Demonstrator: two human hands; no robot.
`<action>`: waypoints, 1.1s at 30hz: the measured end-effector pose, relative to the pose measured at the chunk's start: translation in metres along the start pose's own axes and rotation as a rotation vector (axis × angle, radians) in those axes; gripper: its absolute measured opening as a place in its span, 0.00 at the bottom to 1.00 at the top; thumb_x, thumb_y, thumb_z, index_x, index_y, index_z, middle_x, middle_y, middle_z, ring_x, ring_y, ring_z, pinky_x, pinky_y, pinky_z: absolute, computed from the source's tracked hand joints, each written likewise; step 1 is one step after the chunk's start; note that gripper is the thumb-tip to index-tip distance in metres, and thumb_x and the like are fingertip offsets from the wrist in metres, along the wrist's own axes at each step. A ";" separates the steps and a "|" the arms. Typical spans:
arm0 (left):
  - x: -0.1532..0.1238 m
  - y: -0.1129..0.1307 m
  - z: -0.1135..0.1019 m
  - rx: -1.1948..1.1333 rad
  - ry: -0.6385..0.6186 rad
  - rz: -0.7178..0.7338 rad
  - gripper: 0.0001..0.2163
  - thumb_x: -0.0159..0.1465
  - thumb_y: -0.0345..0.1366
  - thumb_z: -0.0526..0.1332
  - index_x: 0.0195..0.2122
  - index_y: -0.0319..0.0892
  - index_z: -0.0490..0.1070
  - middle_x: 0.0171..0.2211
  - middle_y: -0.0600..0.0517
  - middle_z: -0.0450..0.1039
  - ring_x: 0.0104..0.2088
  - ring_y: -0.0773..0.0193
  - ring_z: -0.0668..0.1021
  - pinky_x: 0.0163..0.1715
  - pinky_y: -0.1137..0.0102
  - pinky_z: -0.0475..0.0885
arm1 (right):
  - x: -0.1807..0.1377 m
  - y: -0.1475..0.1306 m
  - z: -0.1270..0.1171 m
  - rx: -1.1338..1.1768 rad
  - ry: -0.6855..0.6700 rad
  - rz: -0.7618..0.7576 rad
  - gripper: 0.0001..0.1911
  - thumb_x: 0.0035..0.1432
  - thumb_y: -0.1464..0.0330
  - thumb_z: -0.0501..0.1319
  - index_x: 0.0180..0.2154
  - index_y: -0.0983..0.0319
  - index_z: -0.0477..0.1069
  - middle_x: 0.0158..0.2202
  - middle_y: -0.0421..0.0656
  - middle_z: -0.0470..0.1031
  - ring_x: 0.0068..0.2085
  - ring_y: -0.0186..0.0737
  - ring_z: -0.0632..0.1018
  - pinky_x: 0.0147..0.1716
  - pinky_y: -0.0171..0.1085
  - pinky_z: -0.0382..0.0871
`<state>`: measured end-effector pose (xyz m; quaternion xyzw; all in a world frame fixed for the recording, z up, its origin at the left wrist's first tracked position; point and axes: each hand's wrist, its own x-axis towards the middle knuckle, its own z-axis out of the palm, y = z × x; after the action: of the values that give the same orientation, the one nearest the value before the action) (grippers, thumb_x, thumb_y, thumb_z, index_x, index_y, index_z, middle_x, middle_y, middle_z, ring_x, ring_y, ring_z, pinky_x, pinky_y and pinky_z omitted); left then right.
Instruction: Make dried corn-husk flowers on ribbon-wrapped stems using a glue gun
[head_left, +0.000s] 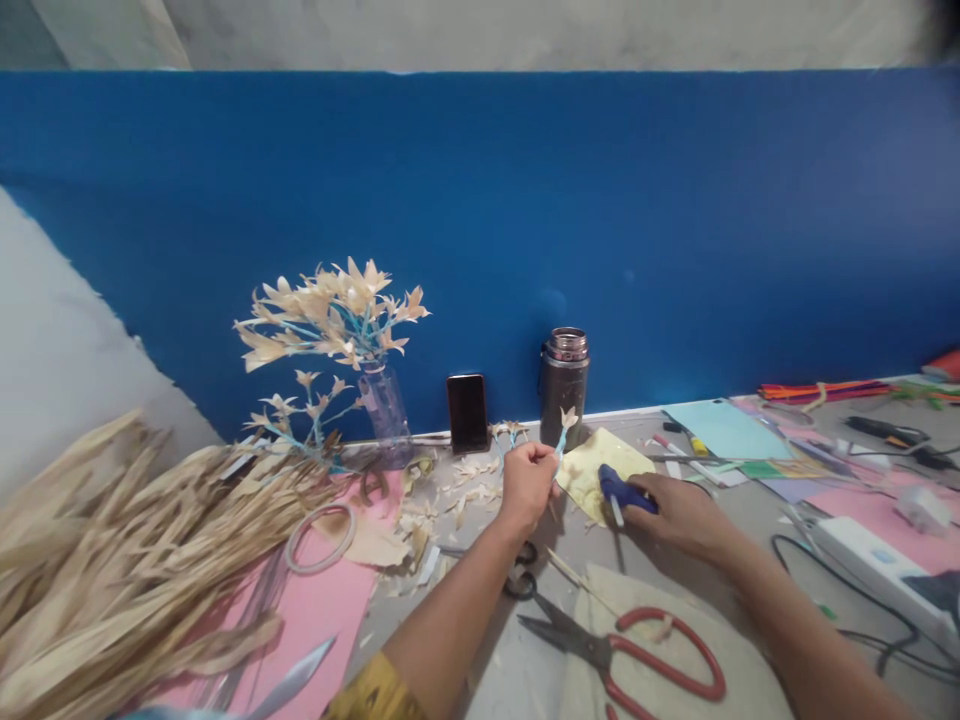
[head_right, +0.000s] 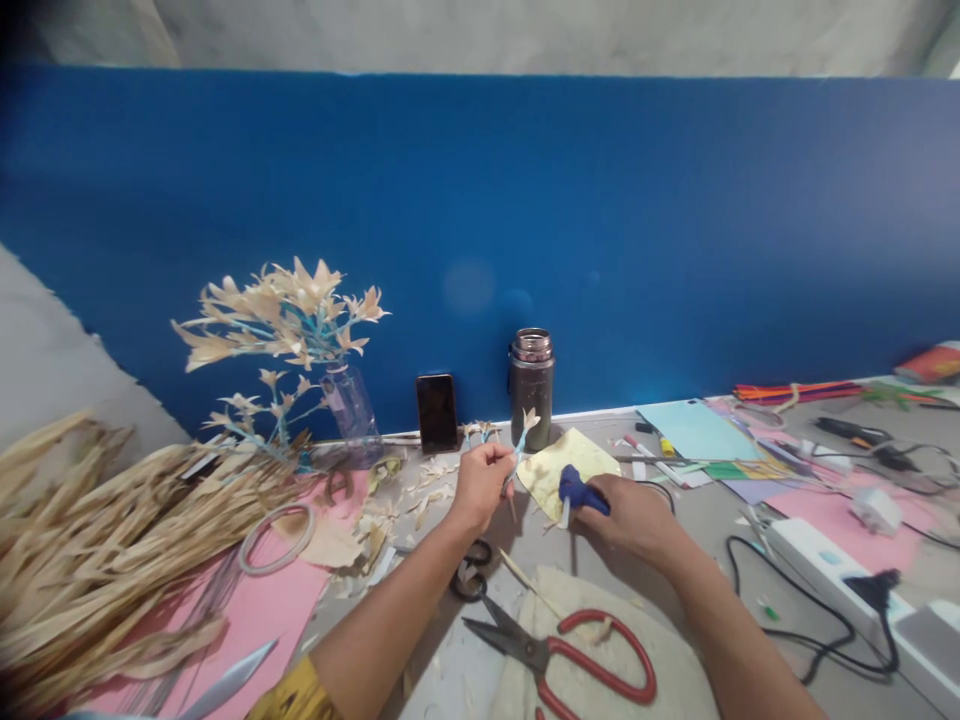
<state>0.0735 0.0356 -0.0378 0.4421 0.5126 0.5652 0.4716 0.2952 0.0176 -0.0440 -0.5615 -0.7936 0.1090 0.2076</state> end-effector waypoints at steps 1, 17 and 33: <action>-0.002 0.002 0.002 -0.005 -0.015 0.004 0.02 0.53 0.31 0.64 0.26 0.40 0.70 0.17 0.59 0.67 0.13 0.73 0.67 0.15 0.77 0.58 | 0.000 0.001 -0.001 0.034 0.007 -0.030 0.13 0.54 0.60 0.62 0.38 0.60 0.80 0.39 0.49 0.82 0.39 0.50 0.79 0.38 0.40 0.67; -0.046 0.022 0.029 0.119 -0.277 0.083 0.04 0.55 0.32 0.63 0.24 0.40 0.72 0.17 0.57 0.67 0.14 0.71 0.69 0.16 0.75 0.61 | 0.002 -0.038 -0.008 1.427 0.126 0.327 0.23 0.40 0.52 0.77 0.33 0.61 0.79 0.24 0.37 0.69 0.24 0.31 0.68 0.24 0.32 0.64; -0.059 0.017 0.023 0.438 -0.270 0.487 0.05 0.63 0.30 0.58 0.38 0.45 0.71 0.31 0.53 0.73 0.31 0.64 0.73 0.35 0.71 0.66 | 0.004 -0.032 -0.013 1.550 0.257 0.310 0.20 0.41 0.55 0.77 0.29 0.61 0.76 0.22 0.34 0.64 0.24 0.29 0.65 0.20 0.29 0.60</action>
<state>0.1048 -0.0193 -0.0195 0.7127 0.4341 0.4743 0.2805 0.2728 0.0097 -0.0182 -0.3693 -0.3748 0.5915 0.6110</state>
